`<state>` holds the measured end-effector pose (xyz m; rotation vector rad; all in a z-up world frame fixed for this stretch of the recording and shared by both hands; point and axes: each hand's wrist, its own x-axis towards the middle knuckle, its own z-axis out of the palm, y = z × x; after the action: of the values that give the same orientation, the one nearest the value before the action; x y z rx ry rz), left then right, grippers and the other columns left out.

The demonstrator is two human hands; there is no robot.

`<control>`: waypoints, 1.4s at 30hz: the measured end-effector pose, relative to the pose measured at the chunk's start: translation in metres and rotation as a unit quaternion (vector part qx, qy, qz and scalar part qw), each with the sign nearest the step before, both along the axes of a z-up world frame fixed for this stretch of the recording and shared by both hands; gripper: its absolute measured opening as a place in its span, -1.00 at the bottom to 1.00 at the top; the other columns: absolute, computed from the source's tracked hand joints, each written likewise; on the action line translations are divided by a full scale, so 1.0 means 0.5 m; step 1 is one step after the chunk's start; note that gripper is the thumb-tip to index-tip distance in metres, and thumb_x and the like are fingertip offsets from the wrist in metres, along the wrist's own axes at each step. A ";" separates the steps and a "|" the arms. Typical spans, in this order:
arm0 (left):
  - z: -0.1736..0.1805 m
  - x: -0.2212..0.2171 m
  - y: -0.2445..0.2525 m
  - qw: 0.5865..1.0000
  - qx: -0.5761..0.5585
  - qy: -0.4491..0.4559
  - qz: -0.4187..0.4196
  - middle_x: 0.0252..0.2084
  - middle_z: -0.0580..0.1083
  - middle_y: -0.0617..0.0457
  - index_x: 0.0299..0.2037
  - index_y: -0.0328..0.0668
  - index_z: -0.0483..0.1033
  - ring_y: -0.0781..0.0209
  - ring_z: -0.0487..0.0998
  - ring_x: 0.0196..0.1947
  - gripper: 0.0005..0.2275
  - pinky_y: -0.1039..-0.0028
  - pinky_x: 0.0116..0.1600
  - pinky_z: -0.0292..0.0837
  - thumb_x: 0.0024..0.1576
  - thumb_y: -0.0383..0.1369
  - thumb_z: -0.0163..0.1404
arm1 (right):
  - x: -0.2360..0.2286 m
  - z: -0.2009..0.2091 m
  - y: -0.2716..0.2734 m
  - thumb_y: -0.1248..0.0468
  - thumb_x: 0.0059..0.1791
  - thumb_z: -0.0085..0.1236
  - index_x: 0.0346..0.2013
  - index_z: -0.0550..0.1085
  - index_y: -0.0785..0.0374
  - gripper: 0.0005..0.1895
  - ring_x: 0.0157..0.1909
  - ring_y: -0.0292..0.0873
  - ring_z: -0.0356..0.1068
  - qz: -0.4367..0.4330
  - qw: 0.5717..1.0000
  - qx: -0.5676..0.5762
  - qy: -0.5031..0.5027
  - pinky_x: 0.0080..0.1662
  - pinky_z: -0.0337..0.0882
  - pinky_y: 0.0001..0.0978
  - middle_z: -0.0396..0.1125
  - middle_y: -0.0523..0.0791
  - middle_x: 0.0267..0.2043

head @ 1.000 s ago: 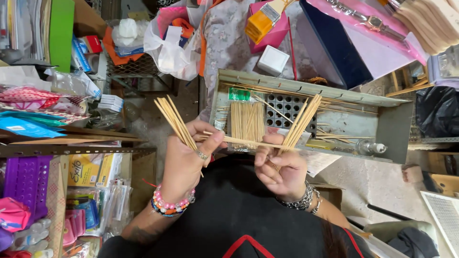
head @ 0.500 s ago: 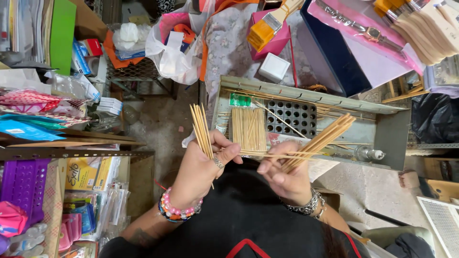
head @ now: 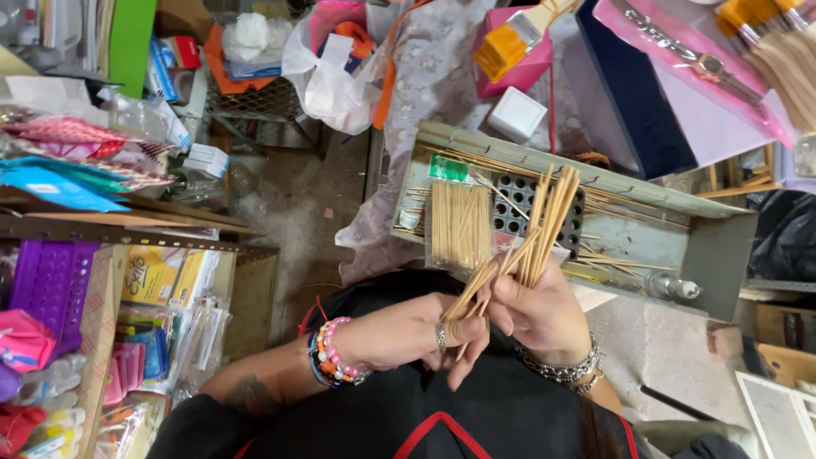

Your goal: The person handles a bundle of wooden skewers, separating them and placing them into a plastic bag. They also pick up and arrange other skewers from a metal tray on the cluttered work surface.

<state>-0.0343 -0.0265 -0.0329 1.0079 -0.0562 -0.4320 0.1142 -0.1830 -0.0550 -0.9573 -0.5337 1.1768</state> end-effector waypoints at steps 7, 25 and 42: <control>-0.025 -0.004 -0.015 0.989 -0.141 -0.039 0.004 -0.59 0.07 0.16 -0.45 -0.08 0.14 0.31 0.12 -0.57 -0.62 0.54 -0.33 0.12 0.29 -0.05 -0.13 | -0.017 0.022 0.035 0.24 0.00 0.28 -0.05 0.40 0.48 -0.61 -0.70 -0.41 -0.07 -0.205 0.972 0.069 -0.093 -0.61 -0.10 -0.57 -0.01 -0.26 -0.69; -0.071 -0.003 -0.049 0.968 -0.242 0.056 0.041 -0.69 0.06 0.24 -0.32 -0.23 0.30 0.54 0.04 -0.77 -0.77 0.71 -0.58 0.03 0.41 -0.35 -0.17 | -0.031 0.056 0.008 0.36 -0.01 0.16 0.02 0.49 0.56 -0.64 -0.70 -0.35 0.09 -0.297 0.896 -0.037 -0.329 -0.56 0.17 -0.57 0.29 -0.04 -0.69; -0.118 -0.053 -0.045 0.976 -0.217 0.005 -0.030 -0.60 0.14 0.18 -0.36 -0.22 0.29 0.41 0.09 -0.63 -0.66 0.67 -0.49 0.10 0.42 -0.18 -0.27 | 0.048 0.011 -0.101 0.27 0.21 -0.23 -0.25 0.38 0.20 -0.77 -0.73 -0.33 0.10 -0.262 0.919 -0.051 -0.290 -0.62 0.21 -0.54 0.15 -0.20 -0.68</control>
<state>-0.0610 -0.0490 -0.0919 0.5749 -0.1644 -0.4551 0.1380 -0.2335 -0.0495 -1.4451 -0.6317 0.4253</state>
